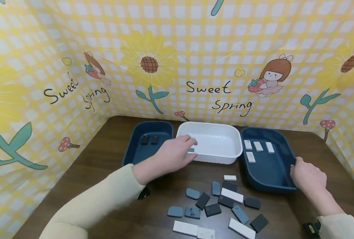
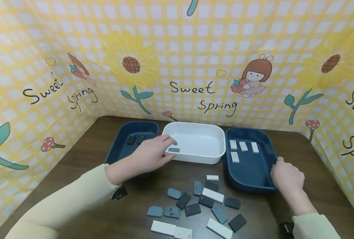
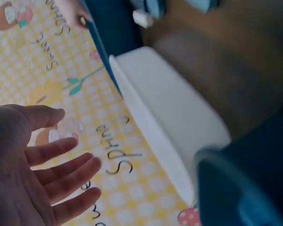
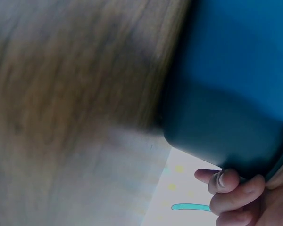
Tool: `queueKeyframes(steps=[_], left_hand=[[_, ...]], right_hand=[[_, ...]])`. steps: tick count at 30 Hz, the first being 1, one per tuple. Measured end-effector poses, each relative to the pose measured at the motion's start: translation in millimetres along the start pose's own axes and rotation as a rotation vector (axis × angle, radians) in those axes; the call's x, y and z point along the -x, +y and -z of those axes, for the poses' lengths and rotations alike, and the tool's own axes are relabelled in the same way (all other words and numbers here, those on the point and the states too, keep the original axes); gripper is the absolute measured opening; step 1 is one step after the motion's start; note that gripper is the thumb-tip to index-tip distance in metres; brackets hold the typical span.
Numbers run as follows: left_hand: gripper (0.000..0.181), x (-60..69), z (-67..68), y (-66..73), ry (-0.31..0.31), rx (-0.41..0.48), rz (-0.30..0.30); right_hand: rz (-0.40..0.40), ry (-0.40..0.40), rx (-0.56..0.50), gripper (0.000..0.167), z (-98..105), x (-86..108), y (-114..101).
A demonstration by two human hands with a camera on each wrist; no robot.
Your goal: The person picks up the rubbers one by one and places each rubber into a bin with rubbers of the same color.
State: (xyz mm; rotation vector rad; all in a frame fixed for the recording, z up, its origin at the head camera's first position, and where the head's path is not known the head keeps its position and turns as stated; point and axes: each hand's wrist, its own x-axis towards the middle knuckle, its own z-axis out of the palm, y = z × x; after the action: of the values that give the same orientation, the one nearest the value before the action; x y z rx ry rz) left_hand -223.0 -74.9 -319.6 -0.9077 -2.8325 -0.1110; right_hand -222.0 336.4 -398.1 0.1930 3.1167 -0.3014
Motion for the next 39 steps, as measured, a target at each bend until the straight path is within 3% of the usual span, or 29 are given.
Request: queueKeyframes(steps=[6,12,18,25,32,39], left_hand=[[0.025,31.3,-25.9,15.3,-0.078,0.13,-0.006],[0.03,46.0,-48.1,21.7,-0.172,0.198,0.023],[0.041,49.4,-59.7,21.8,-0.281,0.165,0.07],[0.059,46.1,-75.1,25.6,-0.355,0.123,0.08],[0.048,46.0,-79.2,27.3,-0.392,0.1,0.03],[0.038,49.5,-79.7,23.9,-0.384,0.077,-0.046]], right_hand=[[-0.015,0.004,0.004,0.041,-2,1.0,-1],[-0.015,0.009,0.002,0.041,0,1.1,-1],[-0.007,0.021,-0.003,0.039,1,-0.1,-2],[-0.005,0.014,0.001,0.04,1,0.0,-2],[-0.006,0.013,0.007,0.04,-2,1.5,-3],[-0.002,0.025,0.008,0.04,-1,1.0,-2]])
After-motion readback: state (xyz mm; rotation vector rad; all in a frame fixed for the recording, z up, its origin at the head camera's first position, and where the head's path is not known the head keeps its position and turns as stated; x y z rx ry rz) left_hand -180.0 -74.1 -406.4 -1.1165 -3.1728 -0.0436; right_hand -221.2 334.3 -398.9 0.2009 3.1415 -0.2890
